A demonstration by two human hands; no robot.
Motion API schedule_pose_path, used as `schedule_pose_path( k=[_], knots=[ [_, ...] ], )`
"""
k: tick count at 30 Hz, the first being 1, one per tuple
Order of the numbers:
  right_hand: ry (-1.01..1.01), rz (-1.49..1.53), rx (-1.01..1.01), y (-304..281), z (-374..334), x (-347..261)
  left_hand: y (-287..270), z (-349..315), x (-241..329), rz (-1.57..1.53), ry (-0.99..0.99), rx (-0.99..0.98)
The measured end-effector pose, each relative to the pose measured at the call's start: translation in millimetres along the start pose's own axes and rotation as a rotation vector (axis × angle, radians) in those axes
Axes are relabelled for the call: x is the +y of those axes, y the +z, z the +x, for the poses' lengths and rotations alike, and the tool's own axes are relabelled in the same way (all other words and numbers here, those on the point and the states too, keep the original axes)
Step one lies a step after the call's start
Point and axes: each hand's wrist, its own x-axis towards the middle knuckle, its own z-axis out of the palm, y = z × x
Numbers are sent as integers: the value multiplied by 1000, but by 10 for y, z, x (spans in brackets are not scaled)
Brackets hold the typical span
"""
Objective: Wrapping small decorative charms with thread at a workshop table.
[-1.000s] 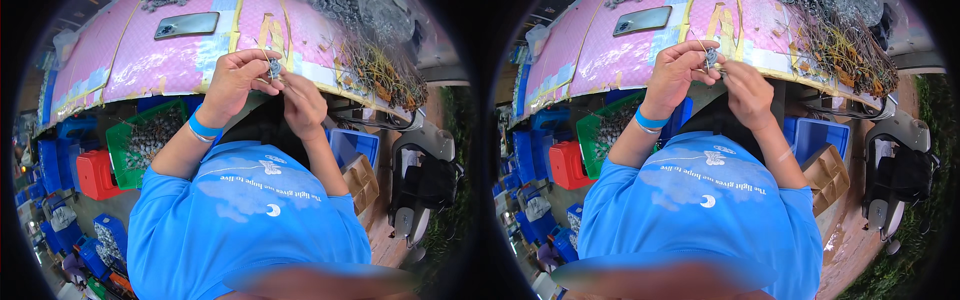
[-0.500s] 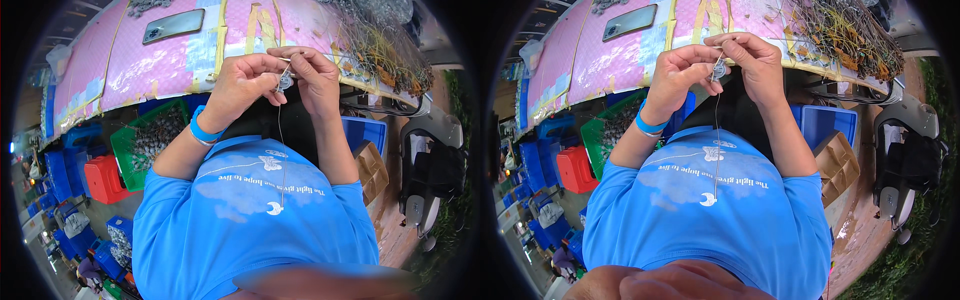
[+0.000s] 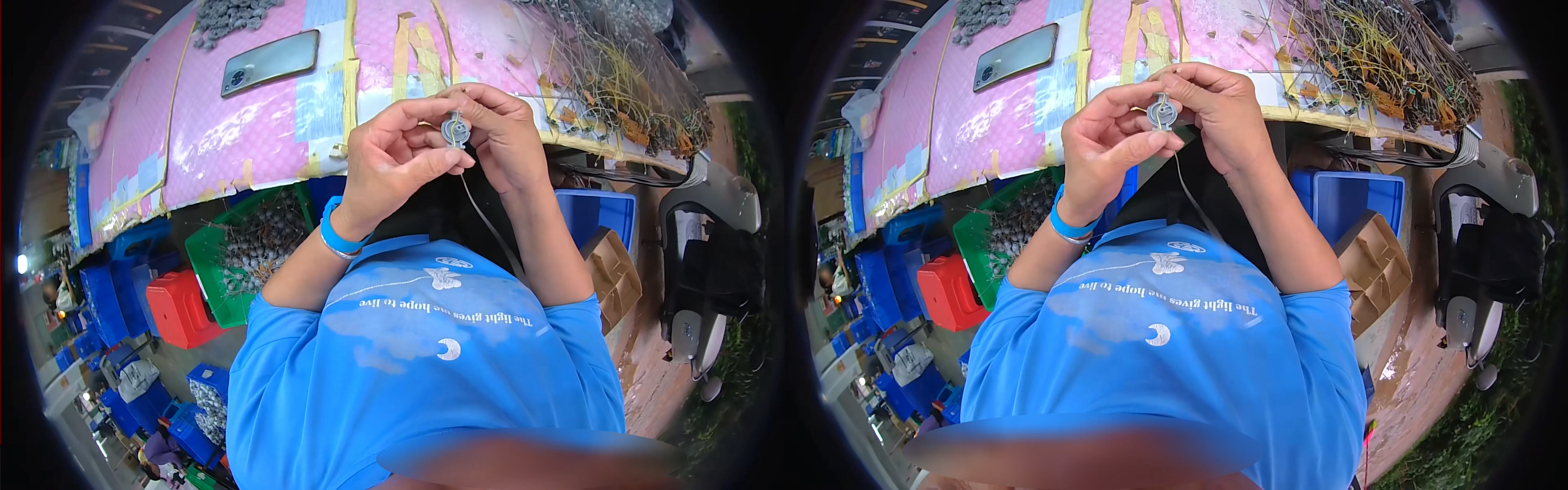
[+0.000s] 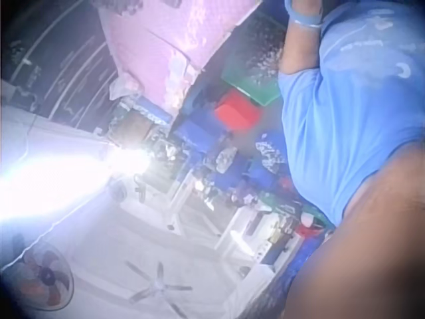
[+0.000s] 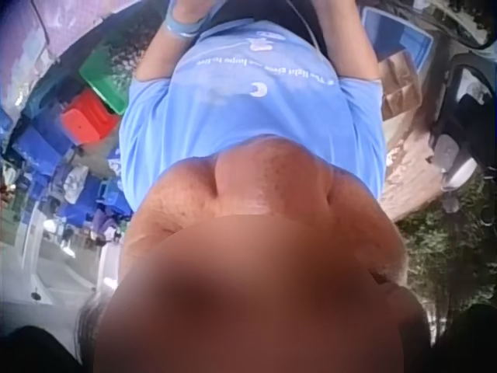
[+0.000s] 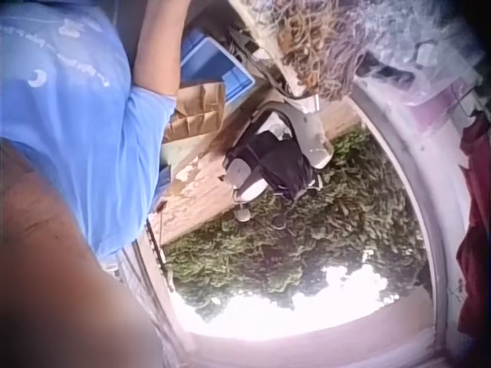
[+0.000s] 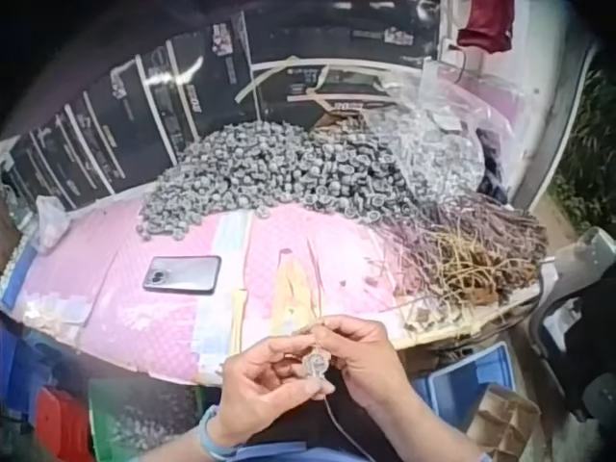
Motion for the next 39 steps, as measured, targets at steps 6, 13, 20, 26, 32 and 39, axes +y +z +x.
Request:
schedule_pose_path(
  k=[6,13,20,26,32,39],
  knots=[
    [10,-39,-24,52,130,33,-134,130,22,43,-41,-26],
    [-350,-1244,33,-391,1093,-507,-356,185,152,62,-166,71],
    [-612,-1856,310,-838,2108,-856,-256,218,11,29,-269,50],
    [-589,-2003,265,-745,2088,-830,-273,286,22,28,-252,69],
    [-776,-1990,95,-767,1937,-651,-293,248,0,62,-227,52],
    [-630,-2126,10,-501,1650,-550,-230,176,67,92,-156,189]
  ],
)
